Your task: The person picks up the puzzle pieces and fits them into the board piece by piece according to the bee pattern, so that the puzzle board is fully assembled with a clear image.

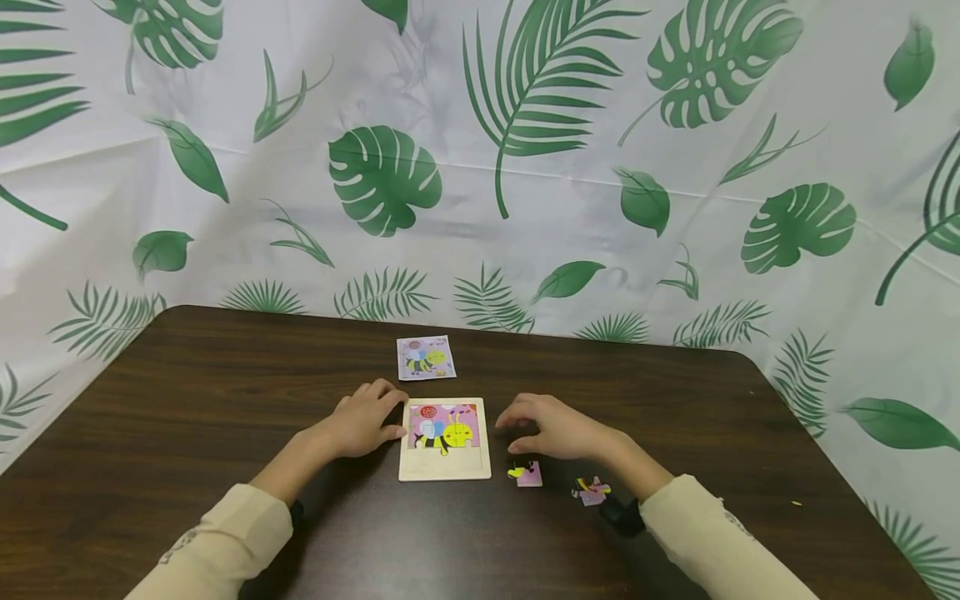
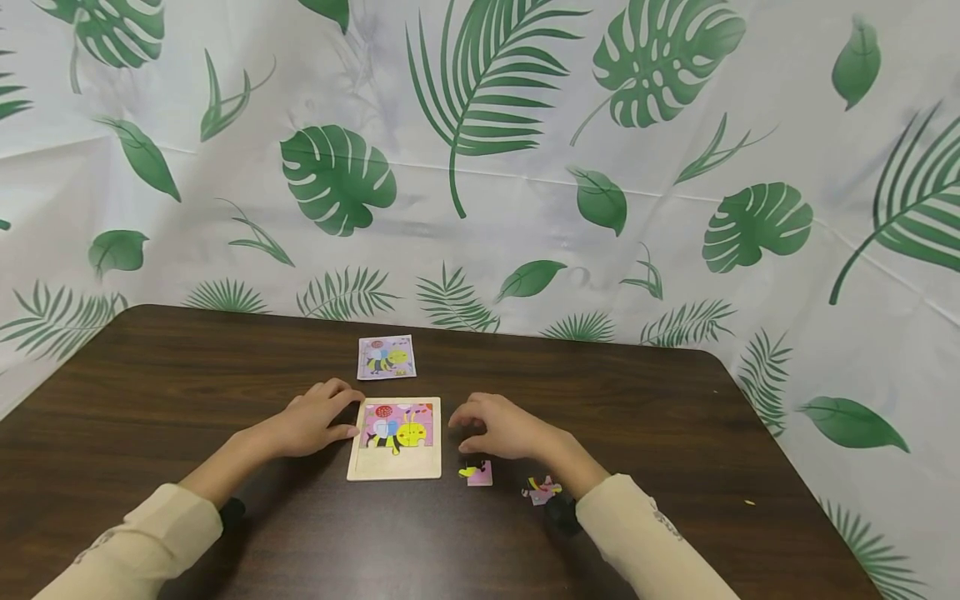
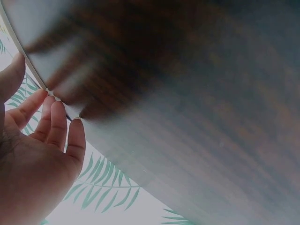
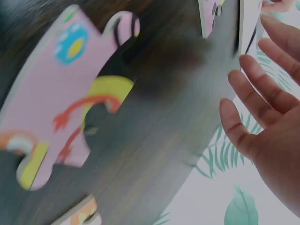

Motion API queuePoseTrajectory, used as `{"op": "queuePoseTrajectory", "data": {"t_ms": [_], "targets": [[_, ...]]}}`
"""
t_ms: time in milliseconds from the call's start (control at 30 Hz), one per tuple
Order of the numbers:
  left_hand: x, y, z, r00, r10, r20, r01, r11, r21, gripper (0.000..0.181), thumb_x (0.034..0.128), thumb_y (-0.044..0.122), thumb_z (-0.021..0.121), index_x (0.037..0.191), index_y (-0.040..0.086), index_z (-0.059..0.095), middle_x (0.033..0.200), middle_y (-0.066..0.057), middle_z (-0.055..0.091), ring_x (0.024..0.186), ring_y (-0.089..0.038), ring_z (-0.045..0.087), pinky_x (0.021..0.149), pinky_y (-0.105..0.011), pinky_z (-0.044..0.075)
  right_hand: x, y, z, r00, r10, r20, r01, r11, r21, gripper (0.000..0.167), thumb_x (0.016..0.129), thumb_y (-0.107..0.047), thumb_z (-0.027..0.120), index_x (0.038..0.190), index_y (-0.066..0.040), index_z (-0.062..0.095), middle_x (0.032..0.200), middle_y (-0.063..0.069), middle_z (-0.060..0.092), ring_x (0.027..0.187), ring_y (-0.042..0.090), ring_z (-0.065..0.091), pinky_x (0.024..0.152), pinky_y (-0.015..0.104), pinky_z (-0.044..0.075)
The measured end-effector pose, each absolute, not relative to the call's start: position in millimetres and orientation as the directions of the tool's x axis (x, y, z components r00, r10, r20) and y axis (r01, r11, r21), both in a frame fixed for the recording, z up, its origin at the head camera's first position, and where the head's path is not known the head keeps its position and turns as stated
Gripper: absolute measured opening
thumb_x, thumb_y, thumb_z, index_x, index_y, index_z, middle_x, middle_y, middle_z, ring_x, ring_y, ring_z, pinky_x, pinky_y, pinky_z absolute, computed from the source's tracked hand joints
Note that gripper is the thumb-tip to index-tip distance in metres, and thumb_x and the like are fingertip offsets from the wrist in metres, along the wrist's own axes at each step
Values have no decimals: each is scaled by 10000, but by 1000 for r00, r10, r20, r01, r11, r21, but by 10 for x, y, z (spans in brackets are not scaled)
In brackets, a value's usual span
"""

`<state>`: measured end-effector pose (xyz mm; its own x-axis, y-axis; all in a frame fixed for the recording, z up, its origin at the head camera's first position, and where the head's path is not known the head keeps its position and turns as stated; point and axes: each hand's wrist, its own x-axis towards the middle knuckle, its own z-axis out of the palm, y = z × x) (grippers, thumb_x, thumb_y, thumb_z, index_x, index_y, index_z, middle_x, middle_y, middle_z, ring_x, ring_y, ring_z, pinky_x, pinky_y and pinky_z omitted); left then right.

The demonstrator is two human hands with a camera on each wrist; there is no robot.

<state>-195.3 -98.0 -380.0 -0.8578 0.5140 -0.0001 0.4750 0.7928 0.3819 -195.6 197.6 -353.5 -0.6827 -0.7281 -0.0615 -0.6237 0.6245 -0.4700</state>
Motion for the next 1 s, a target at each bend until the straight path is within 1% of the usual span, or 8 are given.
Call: {"op": "queuePoseTrajectory", "data": {"t_ms": [200,367,600,733,1000], "targets": [[-1944,-980,-3782,-857,515,2,476,790,386,409,876,220,620,1215,16,515,1144,-165,468,1049,-337,442,786,-517,372,-1878,2112,-3519,-663,-734,-145,-595,635,-492,277,812,-95,684,1084,-64,640,1017,13,573,896,187,519,805,343,441],[-1944,-977,-3776,-857,515,1,476,790,386,410,875,215,621,1218,18,514,1147,-166,466,1054,-340,440,790,-520,370,-1820,2197,-3536,-645,-741,-189,-589,639,-494,289,813,-102,688,1097,-96,635,1046,-29,540,938,171,509,830,334,435],[-1949,-970,-3791,-863,505,-18,462,802,378,416,874,226,622,1222,27,513,1157,-165,463,1074,-343,433,810,-526,365,-1763,2268,-3572,-630,-749,-204,-611,641,-466,359,809,-35,674,1141,-159,617,1074,-66,471,1024,145,441,859,324,415],[-1952,-968,-3790,-865,502,-23,457,805,378,416,875,227,620,1224,27,510,1159,-165,460,1080,-345,430,815,-530,362,-1734,2281,-3587,-627,-755,-194,-624,635,-455,400,804,-2,664,1154,-191,616,1078,-59,451,1001,146,412,842,328,411],[-1958,-965,-3782,-869,494,-27,449,811,375,419,875,226,620,1226,26,510,1166,-171,461,1084,-347,429,828,-541,359,-1722,2276,-3589,-632,-752,-186,-636,641,-429,403,803,-40,678,1149,-241,625,1064,-68,442,986,130,394,816,386,359]]}}
